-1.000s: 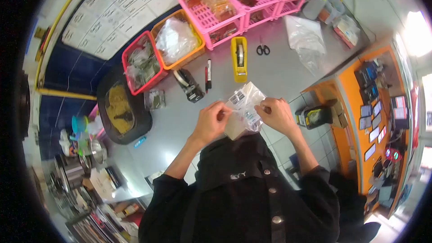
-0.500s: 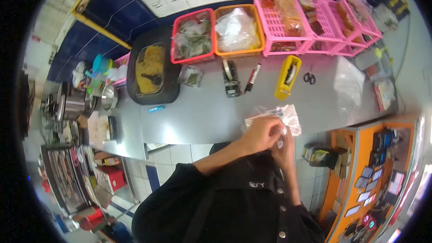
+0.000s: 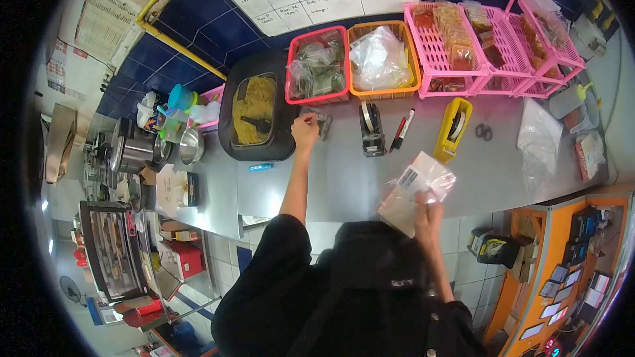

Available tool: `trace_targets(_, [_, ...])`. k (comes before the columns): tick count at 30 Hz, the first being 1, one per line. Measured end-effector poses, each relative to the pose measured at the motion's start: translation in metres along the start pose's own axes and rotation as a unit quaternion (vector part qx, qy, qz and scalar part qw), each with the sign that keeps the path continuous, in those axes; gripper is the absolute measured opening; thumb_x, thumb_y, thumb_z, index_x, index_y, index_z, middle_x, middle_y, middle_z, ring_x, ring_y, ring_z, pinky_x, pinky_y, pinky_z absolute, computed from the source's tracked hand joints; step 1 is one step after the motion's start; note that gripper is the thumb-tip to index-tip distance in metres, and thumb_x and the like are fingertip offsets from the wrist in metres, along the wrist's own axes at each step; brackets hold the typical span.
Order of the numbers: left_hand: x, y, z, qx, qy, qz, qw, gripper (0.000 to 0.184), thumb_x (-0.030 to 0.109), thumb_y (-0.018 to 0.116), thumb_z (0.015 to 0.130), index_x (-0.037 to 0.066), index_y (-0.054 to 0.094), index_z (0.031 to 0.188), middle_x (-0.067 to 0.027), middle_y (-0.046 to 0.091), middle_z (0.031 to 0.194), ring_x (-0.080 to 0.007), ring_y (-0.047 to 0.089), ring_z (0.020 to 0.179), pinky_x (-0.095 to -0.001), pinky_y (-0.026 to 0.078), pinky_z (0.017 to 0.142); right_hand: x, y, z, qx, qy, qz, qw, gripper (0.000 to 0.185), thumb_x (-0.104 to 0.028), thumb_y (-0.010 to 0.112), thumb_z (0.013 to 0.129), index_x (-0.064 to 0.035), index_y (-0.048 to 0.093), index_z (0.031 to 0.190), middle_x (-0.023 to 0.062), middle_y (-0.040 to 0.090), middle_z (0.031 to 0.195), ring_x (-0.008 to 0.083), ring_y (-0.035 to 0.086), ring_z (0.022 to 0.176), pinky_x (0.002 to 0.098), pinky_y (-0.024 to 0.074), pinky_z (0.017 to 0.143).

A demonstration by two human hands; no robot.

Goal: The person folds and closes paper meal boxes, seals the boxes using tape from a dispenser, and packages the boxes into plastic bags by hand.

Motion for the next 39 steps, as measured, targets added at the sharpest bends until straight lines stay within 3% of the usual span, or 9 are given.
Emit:
trace_targets(11, [-0.025,0.047,0.037,-0.062,-0.111,0.264,0.956,0.017,0.023,0.076,0.081,0.009,0.076,0.091,-0.0182,0.074,0.098,-0.0369,0.073,0.093,-0.0480,0.058,0.081,0.007,0.001,0.007,-0.025,-0.070,-0.036,0.997,0.020,-0.012,0.048,0.101,0.0023,0.056,0.089,0.0102,0.052,0.074,0.0177,0.049,0.071,0.0340,0.0426,0.067])
trace_targets(14, [-0.029,0.038,0.030,-0.050,-0.115,0.188,0.974,0.015,0.022,0.076,0.081,0.010,0.077,0.090,-0.0171,0.075,0.093,-0.0360,0.073,0.088,-0.0469,0.058,0.079,0.016,0.003,0.008,-0.022,0.009,-0.083,0.996,0.019,-0.011,0.053,0.100,0.0052,0.060,0.095,0.0085,0.052,0.069,0.0141,0.047,0.066,0.0327,0.0415,0.060])
trace_targets(16, [-0.026,0.030,0.022,-0.025,-0.103,0.082,0.991,0.013,0.021,0.075,0.082,0.011,0.077,0.089,-0.0167,0.075,0.090,-0.0353,0.073,0.085,-0.0464,0.058,0.078,0.020,0.010,0.011,0.016,-0.124,-0.032,0.992,0.020,-0.011,0.055,0.101,0.0078,0.061,0.103,0.0082,0.055,0.067,0.0112,0.047,0.062,0.0313,0.0408,0.055])
trace_targets(20, [-0.015,0.014,0.011,0.040,-0.024,0.011,0.999,0.012,0.016,0.073,0.086,0.006,0.075,0.091,-0.0160,0.075,0.089,-0.0301,0.074,0.080,-0.0411,0.057,0.074,0.010,0.001,0.008,-0.040,-0.091,-0.071,0.993,0.019,-0.011,0.056,0.101,0.0065,0.060,0.107,0.0104,0.060,0.071,0.0125,0.054,0.066,0.0299,0.0435,0.057])
trace_targets(25, [0.050,-0.024,-0.026,0.128,0.064,-0.201,0.969,0.009,0.005,0.067,0.093,-0.001,0.071,0.100,-0.0112,0.073,0.090,-0.0194,0.072,0.080,-0.0310,0.055,0.070,0.007,-0.005,0.007,-0.057,-0.061,-0.125,0.989,0.012,-0.006,0.055,0.100,0.0006,0.062,0.108,0.0185,0.066,0.084,0.0292,0.066,0.077,0.0343,0.0505,0.063])
trace_targets(28, [0.111,-0.045,-0.083,0.056,0.083,-0.304,0.947,0.010,0.007,0.067,0.096,-0.003,0.069,0.100,-0.0089,0.070,0.090,-0.0147,0.068,0.076,-0.0269,0.053,0.072,-0.027,0.002,0.007,-0.032,-0.165,-0.179,0.969,0.011,-0.011,0.055,0.102,-0.0030,0.061,0.107,0.0133,0.063,0.080,0.0167,0.060,0.073,0.0374,0.0502,0.066])
trace_targets(30, [0.153,-0.049,-0.129,-0.079,0.060,-0.365,0.926,0.009,0.005,0.068,0.094,-0.002,0.069,0.099,-0.0086,0.069,0.089,-0.0159,0.069,0.077,-0.0294,0.054,0.071,-0.027,0.003,0.006,-0.029,-0.097,-0.177,0.979,0.012,-0.007,0.054,0.100,-0.0016,0.057,0.111,0.0218,0.067,0.088,0.0363,0.067,0.079,0.0418,0.0512,0.059])
trace_targets(34, [0.199,-0.040,-0.204,-0.316,0.032,-0.373,0.872,0.011,0.007,0.069,0.094,-0.004,0.069,0.095,-0.0079,0.068,0.088,-0.0128,0.066,0.076,-0.0262,0.052,0.068,-0.028,0.001,0.003,-0.004,-0.047,-0.137,0.989,0.015,-0.009,0.058,0.099,-0.0014,0.054,0.111,0.0190,0.065,0.081,0.0273,0.062,0.067,0.0389,0.0487,0.061])
trace_targets(39, [0.201,-0.029,-0.209,-0.345,0.070,-0.308,0.884,0.008,0.002,0.072,0.088,-0.003,0.070,0.094,-0.0116,0.069,0.090,-0.0166,0.068,0.074,-0.0299,0.053,0.068,-0.011,0.005,0.000,0.025,-0.071,-0.015,0.997,0.011,-0.009,0.057,0.101,-0.0032,0.051,0.107,0.0093,0.061,0.078,0.0161,0.057,0.069,0.0325,0.0475,0.065])
Point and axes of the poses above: each hand's wrist, its own z-axis towards the middle knuckle, its own y-axis out of the palm, x = y × z, the point moved 1 cm from there along z, towards the middle knuckle
